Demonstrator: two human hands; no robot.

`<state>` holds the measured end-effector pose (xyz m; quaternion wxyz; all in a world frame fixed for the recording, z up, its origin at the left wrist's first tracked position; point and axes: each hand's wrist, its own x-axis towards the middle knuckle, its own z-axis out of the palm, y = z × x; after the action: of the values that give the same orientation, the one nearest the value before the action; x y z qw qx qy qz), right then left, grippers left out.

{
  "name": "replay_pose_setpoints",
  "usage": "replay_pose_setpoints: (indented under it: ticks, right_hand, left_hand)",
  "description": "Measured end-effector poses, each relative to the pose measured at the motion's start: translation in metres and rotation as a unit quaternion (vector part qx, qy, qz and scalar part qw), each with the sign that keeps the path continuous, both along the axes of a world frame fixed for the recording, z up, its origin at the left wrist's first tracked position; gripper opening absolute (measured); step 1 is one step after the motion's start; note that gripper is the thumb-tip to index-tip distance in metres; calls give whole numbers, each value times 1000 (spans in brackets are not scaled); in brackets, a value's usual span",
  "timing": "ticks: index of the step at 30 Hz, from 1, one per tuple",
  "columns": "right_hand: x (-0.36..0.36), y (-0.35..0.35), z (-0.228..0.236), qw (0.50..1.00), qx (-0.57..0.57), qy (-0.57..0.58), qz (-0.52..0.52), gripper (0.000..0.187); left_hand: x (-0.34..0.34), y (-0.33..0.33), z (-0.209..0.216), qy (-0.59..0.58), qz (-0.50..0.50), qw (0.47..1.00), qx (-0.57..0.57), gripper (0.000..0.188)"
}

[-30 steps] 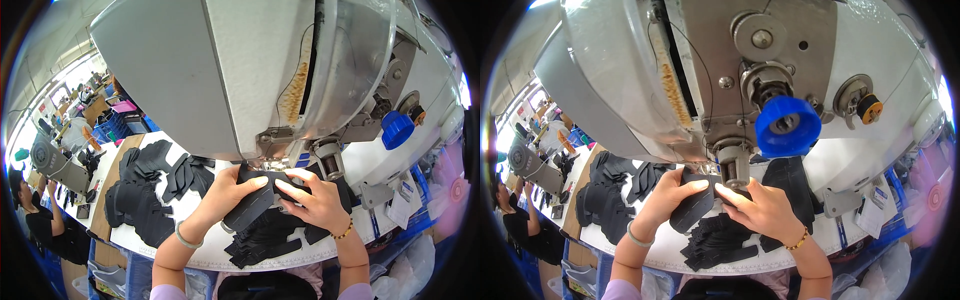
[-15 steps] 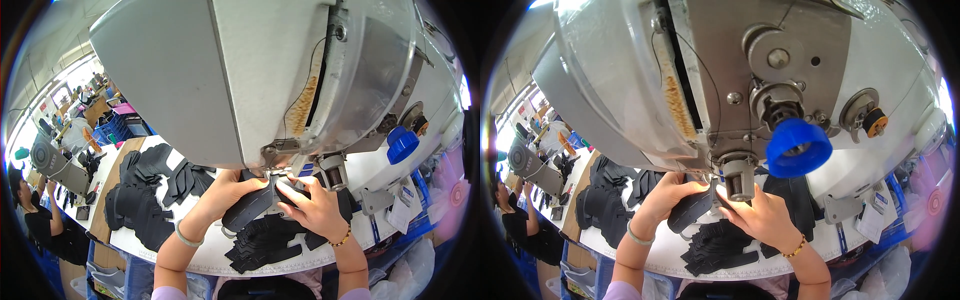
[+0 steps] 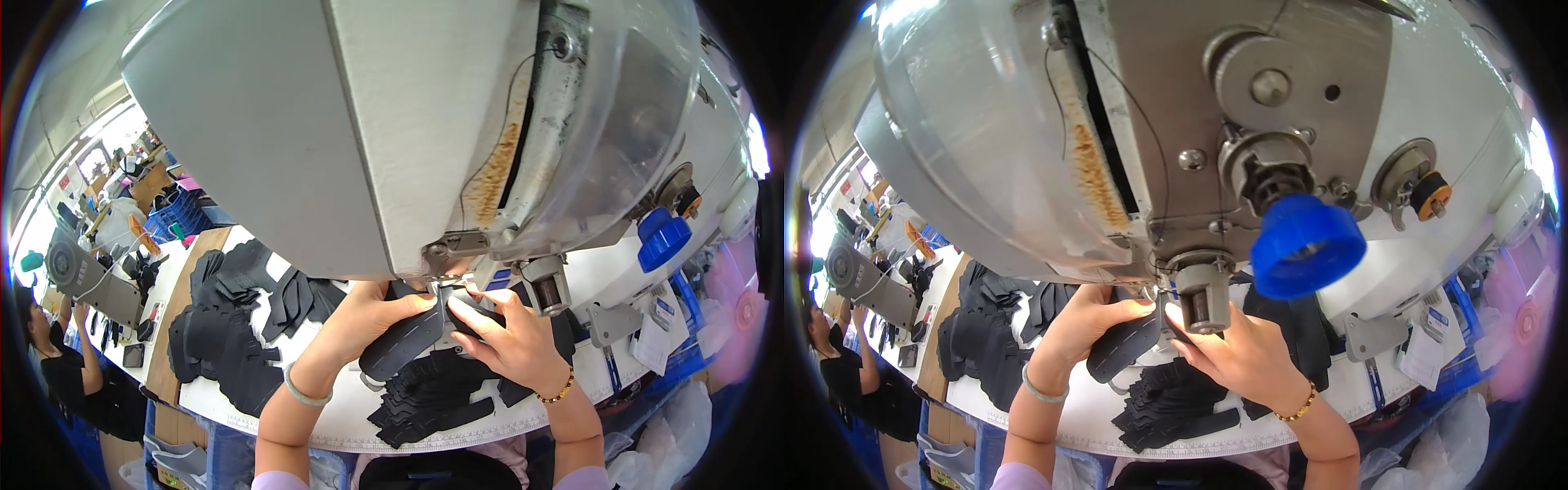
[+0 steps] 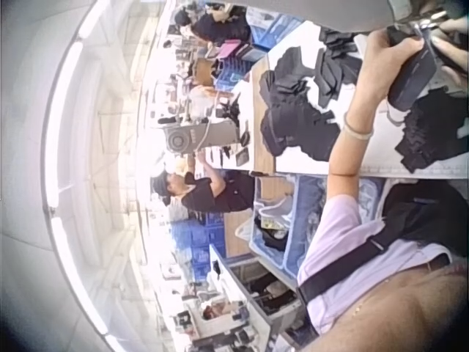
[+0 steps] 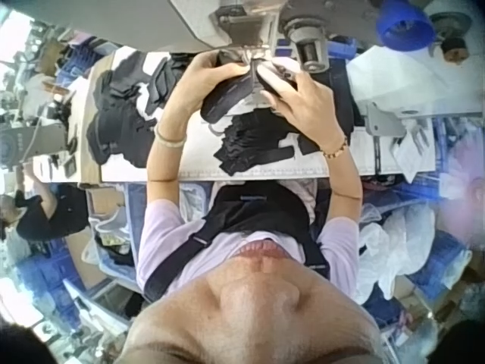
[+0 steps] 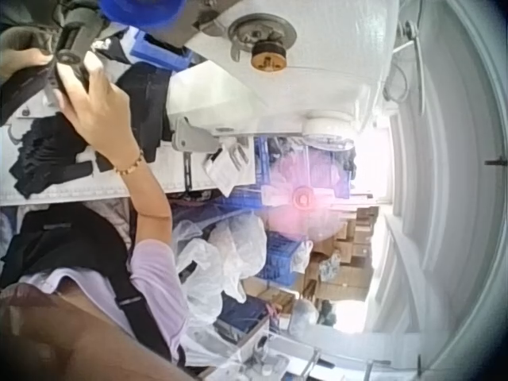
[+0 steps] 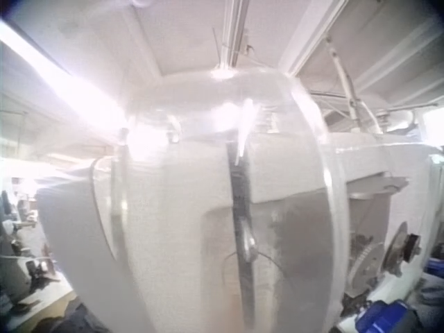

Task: Stitching together multiple black leather components for shoe assembly using an industrial sewing machine.

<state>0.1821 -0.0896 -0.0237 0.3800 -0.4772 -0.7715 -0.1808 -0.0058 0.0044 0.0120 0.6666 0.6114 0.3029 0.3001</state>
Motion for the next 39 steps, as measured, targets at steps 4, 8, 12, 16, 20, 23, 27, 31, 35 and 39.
replay_pose_setpoints:
  ticks: [4, 8, 12, 16, 20, 23, 27, 31, 35, 39]
  right_hand:
    - [1, -3, -1, 999, -38, -22, -30, 43]
    - [1, 3, 2, 998, -21, -39, -38, 42]
    - [1, 1, 3, 998, -16, -37, -39, 41]
    - [-1, -1, 2, 999, -9, -38, -23, 41]
    - [2, -2, 1, 1000, -3, -23, -18, 42]
    - [4, -3, 1, 1000, 8, -8, -4, 41]
    - [2, -2, 1, 999, 28, 12, 16, 35]
    - [3, 4, 0, 996, 77, 5, 38, 31]
    - [2, 4, 2, 996, 79, 7, 38, 31]
    - [2, 2, 3, 996, 83, -5, 36, 31]
  left_hand:
    - [-1, 3, -7, -18, 4, 1000, 24, 36]
    - [-1, 7, -6, -22, 9, 999, 43, 36]
    - [1, 5, -3, -28, -7, 1000, 13, 40]
    - [-4, 1, -3, 2, -5, 1000, 27, 45]
    - [-3, -24, -26, 103, 237, 890, 375, 59]
    - [-12, -34, -37, 76, 212, 729, 646, 54]
    - [-15, -31, -46, 113, 113, 731, 664, 52]
    - [-17, -24, -45, 105, 65, 744, 657, 54]
    - [-16, -23, -42, 80, 67, 751, 652, 49]
    - [-16, -25, -39, 93, 72, 732, 671, 46]
